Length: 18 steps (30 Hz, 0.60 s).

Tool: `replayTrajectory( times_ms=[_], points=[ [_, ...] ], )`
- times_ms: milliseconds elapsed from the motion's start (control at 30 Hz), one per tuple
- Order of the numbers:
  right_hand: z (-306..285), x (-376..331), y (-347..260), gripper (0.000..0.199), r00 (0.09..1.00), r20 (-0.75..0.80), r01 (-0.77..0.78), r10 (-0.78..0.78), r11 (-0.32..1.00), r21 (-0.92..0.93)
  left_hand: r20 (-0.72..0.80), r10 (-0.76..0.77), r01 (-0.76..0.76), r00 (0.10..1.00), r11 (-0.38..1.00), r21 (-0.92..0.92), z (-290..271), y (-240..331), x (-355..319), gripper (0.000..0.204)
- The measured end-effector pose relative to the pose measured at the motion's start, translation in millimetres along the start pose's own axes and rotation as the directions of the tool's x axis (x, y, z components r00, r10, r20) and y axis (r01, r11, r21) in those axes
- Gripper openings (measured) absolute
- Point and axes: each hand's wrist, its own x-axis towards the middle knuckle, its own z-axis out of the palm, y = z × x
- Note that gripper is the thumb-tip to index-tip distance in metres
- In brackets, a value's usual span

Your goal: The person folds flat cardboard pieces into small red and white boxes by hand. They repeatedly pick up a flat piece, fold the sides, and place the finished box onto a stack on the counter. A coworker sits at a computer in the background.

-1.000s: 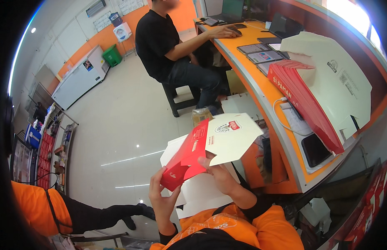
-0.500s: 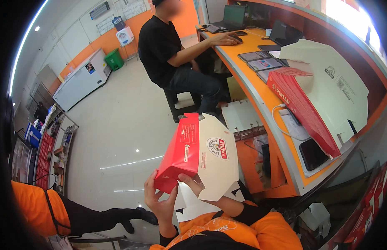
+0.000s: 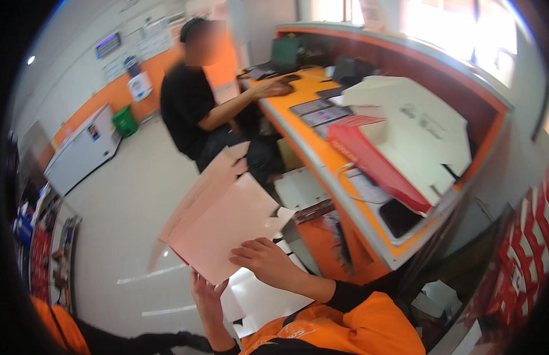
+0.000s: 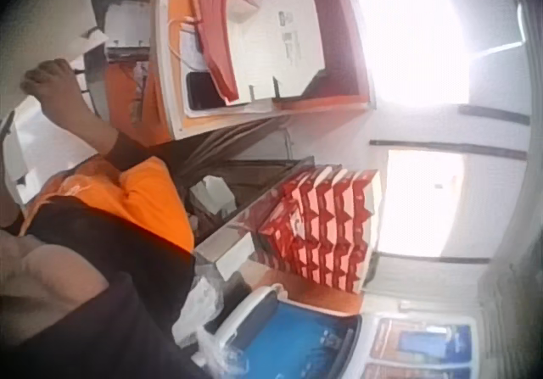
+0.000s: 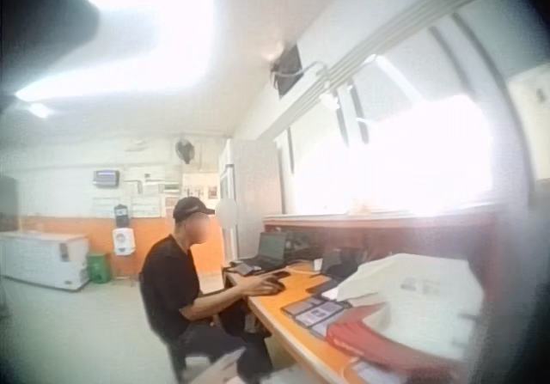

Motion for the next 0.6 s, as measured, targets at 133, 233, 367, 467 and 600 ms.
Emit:
replayTrajectory(
  times_ms=[133,233,367,467,600],
  points=[
    [-79.8,19.4,-4.1,0.039,0.989,-0.149,-0.025,0.0,0.986,-0.165,0.267,0.114,-0.117,0.957,0.993,-0.006,0.7,1.5,-1.2,0.084],
    [-137.4,19.9,-16.8,0.039,0.948,-0.31,-0.169,0.064,0.931,-0.324,0.144,0.164,-0.213,0.976,0.863,0.458,-17.3,-31.8,4.9,0.073],
    [-201.0,10.8,-11.7,0.033,0.89,-0.428,-0.368,0.158,0.803,-0.469,0.049,0.242,-0.152,0.969,0.428,0.891,-85.8,-89.9,-9.7,0.068],
    [-229.2,-8.6,13.1,0.024,0.801,-0.487,-0.595,0.347,0.545,-0.591,-0.1,0.106,0.058,0.989,0.342,0.938,-90.2,-112.2,-36.9,0.076],
    [-231.1,-16.8,55.7,0.016,0.662,-0.476,-0.716,0.579,0.3,-0.63,-0.001,0.121,-0.062,0.993,0.512,0.857,-103.8,-140.6,-50.4,0.086]
  ],
)
